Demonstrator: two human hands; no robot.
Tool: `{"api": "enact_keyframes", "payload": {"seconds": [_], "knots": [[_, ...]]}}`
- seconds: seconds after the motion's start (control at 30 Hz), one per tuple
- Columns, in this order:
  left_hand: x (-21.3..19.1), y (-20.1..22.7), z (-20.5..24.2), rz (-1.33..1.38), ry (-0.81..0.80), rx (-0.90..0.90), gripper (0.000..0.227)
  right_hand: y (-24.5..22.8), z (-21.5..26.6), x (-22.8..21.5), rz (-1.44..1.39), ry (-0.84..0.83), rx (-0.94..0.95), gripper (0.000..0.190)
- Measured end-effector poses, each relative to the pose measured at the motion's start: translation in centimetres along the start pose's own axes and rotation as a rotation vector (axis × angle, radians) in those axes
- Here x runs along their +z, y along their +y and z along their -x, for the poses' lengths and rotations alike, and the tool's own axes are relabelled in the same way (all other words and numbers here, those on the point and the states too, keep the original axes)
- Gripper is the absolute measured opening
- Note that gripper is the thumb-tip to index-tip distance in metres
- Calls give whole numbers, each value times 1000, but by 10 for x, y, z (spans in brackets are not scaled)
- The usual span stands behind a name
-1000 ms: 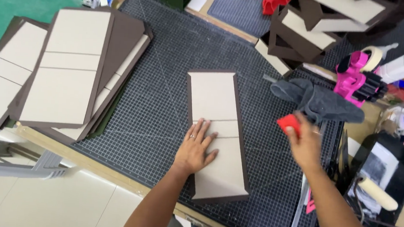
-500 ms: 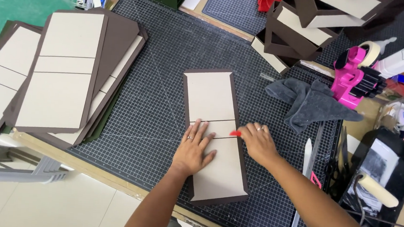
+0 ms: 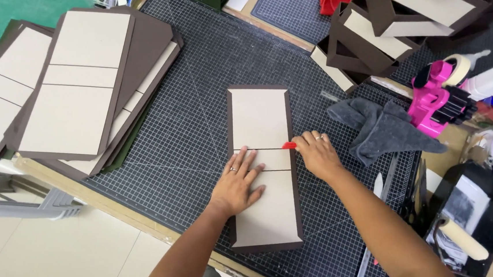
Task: The person constructs a cardboard box by using a red scraper tool to press and smooth the edges of the cardboard components, and using a roller to apply adhesive to the inner surface of a cardboard panel.
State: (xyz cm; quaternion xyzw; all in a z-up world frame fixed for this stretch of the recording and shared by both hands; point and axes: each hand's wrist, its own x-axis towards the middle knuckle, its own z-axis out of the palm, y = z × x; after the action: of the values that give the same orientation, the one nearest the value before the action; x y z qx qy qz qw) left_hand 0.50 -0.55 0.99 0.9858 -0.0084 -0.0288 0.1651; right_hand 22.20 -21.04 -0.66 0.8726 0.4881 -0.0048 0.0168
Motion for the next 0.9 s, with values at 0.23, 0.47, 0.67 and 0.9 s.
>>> {"api": "enact_keyframes", "payload": {"seconds": [0.23, 0.47, 0.67, 0.9], "knots": [[-3, 1, 0, -8, -2, 7, 63, -9, -4, -6, 56, -49, 62, 20], [4, -1, 4, -4, -3, -13, 63, -46, -11, -6, -16, 87, 276, 29], [7, 0, 4, -8, 9, 1, 62, -40, -18, -10, -102, 32, 317, 36], [2, -3, -2, -13, 5, -12, 63, -40, -17, -4, -115, 81, 96, 39]]}}
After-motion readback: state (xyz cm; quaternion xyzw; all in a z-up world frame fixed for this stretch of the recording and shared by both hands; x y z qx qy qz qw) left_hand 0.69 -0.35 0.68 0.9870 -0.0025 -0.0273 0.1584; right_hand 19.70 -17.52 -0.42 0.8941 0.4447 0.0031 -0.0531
